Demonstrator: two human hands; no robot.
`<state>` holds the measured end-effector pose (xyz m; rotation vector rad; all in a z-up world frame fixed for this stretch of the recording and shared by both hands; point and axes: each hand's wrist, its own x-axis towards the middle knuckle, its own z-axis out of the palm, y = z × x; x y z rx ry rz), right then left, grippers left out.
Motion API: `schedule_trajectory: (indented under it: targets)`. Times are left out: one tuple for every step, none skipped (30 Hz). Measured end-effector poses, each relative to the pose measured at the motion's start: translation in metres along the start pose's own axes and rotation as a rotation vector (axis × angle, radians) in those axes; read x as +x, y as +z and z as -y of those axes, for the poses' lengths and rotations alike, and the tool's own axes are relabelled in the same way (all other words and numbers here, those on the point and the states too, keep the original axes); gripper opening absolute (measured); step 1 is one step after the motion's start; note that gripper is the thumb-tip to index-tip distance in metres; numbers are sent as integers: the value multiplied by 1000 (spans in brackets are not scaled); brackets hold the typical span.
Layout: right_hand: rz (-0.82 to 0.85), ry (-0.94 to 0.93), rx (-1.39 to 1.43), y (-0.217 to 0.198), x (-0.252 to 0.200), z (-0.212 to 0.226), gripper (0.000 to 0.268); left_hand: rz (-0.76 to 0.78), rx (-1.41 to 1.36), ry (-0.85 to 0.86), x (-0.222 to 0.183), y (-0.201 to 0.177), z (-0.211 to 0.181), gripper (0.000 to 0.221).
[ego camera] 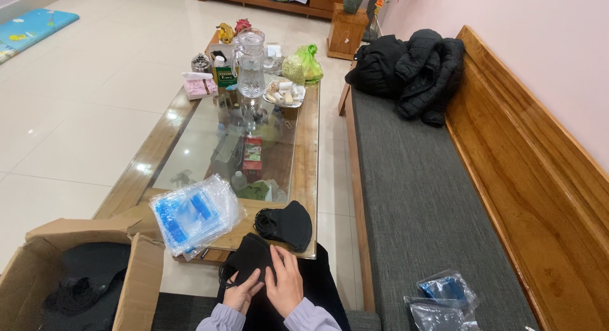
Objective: Pack black face masks into individual plastic bags.
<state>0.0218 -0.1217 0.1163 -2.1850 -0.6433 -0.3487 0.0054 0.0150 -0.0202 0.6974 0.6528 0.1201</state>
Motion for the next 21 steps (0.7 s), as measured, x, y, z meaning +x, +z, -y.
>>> schedule_trajectory:
  targets:
    - [1, 0, 0, 0, 0, 1, 53, 0, -1, 0, -6, 6, -7, 31]
    - [-2, 5, -4, -1, 0, 2, 51, -46, 7, -32, -13, 13, -14, 37]
    - [-4, 10, -8, -1, 0, 3, 49, -92, 14, -65, -19, 19, -21, 43]
    - [-4, 10, -9, -1, 0, 4, 49, -92, 14, -65, -20, 20, -21, 43]
    - [-9, 9, 0, -1, -1, 5, 48, -90, 15, -63, -20, 21, -22, 43]
    - [-13, 8, 9, -1, -2, 6, 48, -89, 16, -62, -22, 21, -22, 44]
    - [-13, 8, 9, -2, -1, 7, 48, -90, 15, -63, -19, 20, -20, 44]
    - [-23, -2, 13, -2, -1, 8, 47, -100, 2, -53, -17, 18, -18, 44]
    - [-34, -12, 17, -2, -1, 8, 47, -109, -10, -44, -15, 17, -16, 45]
    - [-34, -12, 17, 0, -2, 6, 47, -110, -10, -44, -11, 13, -11, 45]
    - [-40, -7, 11, 2, -3, 4, 50, -94, -14, -19, -7, 8, -6, 43]
    - [-47, -2, 6, 3, -3, 2, 53, -76, -17, 8, -2, 5, -2, 42]
    - [-48, -3, 6, 4, -4, 2, 53, -75, -16, 8, -10, 13, -11, 42]
    - [-26, 57, -12, 4, -5, 1, 52, -129, -5, -46, -19, 21, -21, 47]
    - [-5, 117, -29, 5, -5, 0, 51, -182, 7, -100, -28, 29, -30, 52]
    - [-5, 118, -29, 5, -6, -1, 51, -181, 8, -100, -26, 27, -28, 52]
    - [7, 140, -41, 6, -6, -2, 51, -166, 5, -87, -23, 26, -26, 50]
    - [20, 161, -52, 7, -7, -3, 51, -152, 1, -73, -22, 24, -24, 47]
    - [20, 162, -52, 7, -8, -3, 51, -153, 1, -74, -21, 23, -23, 47]
    - [43, 170, -72, 8, -8, -4, 51, -150, -6, -61, -20, 23, -22, 48]
    - [66, 178, -92, 9, -9, -5, 51, -147, -12, -49, -20, 22, -21, 49]
